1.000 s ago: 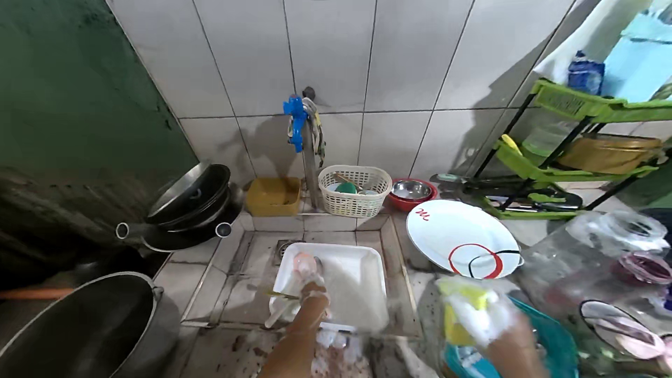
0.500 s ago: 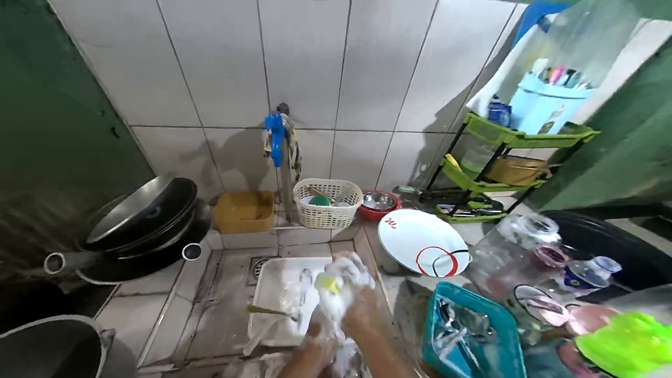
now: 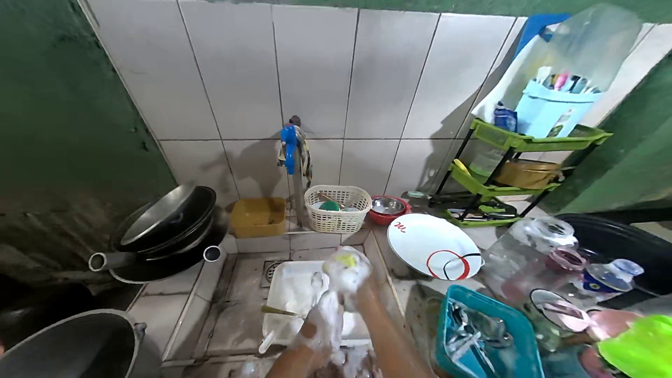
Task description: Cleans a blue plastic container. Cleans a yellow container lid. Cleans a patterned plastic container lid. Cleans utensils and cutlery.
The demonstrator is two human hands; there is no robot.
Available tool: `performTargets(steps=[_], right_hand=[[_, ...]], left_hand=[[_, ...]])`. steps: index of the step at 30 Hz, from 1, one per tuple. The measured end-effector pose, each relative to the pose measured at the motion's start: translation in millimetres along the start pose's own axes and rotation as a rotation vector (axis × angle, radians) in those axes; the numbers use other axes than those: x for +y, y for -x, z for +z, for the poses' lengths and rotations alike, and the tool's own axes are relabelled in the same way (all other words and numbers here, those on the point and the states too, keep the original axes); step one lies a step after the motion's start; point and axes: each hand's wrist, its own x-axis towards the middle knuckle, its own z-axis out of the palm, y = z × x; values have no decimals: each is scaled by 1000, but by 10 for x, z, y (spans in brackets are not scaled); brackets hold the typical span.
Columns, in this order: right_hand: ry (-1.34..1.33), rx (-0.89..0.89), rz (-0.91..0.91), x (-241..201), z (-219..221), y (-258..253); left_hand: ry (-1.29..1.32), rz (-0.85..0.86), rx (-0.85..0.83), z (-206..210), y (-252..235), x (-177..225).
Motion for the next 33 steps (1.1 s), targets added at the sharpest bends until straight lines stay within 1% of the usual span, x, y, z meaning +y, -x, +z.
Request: performTargets(steps=[1, 2, 3, 4, 6, 7, 9, 10, 11, 12, 13, 14, 15, 17, 18, 19, 20, 21, 22, 24, 25, 26, 27, 30, 31, 33], right_hand=[[10, -26, 63, -15, -118, -100], [47, -21, 54, 37, -199, -199], [89, 12, 2, 101, -234, -264], [70, 48, -33, 152, -233, -256], [-43, 114, -52, 117, -159, -76], [-32, 142, -99, 107, -65, 29], [-35, 194, -233, 150, 104, 158], [-34, 152, -216, 158, 90, 147], [-24, 98, -158, 130, 15, 96], [-35, 60, -88, 75, -99, 28], [-102, 19, 13, 31, -233, -25], [-220, -7, 115, 45, -341, -70], [-400, 28, 186, 123, -379, -112], [-937, 149, 294, 225, -320, -168], [-1234, 183, 308, 201, -259, -171], [-1473, 188, 318, 179, -195, -150], [-1604, 175, 319, 177, -136, -108], [-1625, 168, 324, 178, -94, -63], [-1562, 153, 325, 196, -78, -19], [-1335, 119, 298, 320, -112, 13], [-1243, 116, 295, 395, -159, -3], [-1203, 128, 307, 467, -218, -21], [-1222, 163, 321, 523, -281, -27], [-1381, 244, 256, 632, -442, 43], [-1335, 235, 244, 596, -478, 85], [-1038, 116, 246, 452, -504, 198]], left_hand=[[36, -24, 33, 46, 49, 43], [28, -16, 77, 121, 79, 36], [-58, 43, 101, 168, 75, -48], [-155, 90, 64, 146, 85, -80], [-225, 205, 37, 65, 100, -102], [-255, 248, 55, 47, 78, -121], [-468, 236, 59, 20, 106, 20], [-523, 160, 41, 43, 116, 154], [-496, 44, 32, 97, 122, 331], [-429, 11, 75, 157, 126, 430], [-371, 62, 125, 201, 135, 430], [-341, 168, 178, 231, 93, 303], [-228, 155, 171, 257, 50, 241], [29, 103, 201, 345, 13, 220], [69, 94, 243, 398, -18, 235], [-2, 78, 260, 421, -34, 290], [-88, 64, 281, 438, -50, 339], [-146, 41, 275, 424, -41, 404], [-84, 23, 277, 410, -36, 420], [224, 91, 301, 388, -87, 164], [264, 124, 323, 372, -115, 57], [249, 139, 341, 350, -139, -2], [238, 135, 357, 321, -143, -14], [199, -22, 387, 226, -124, 173], [165, -56, 382, 210, -112, 222], [226, -43, 388, 241, -125, 250]])
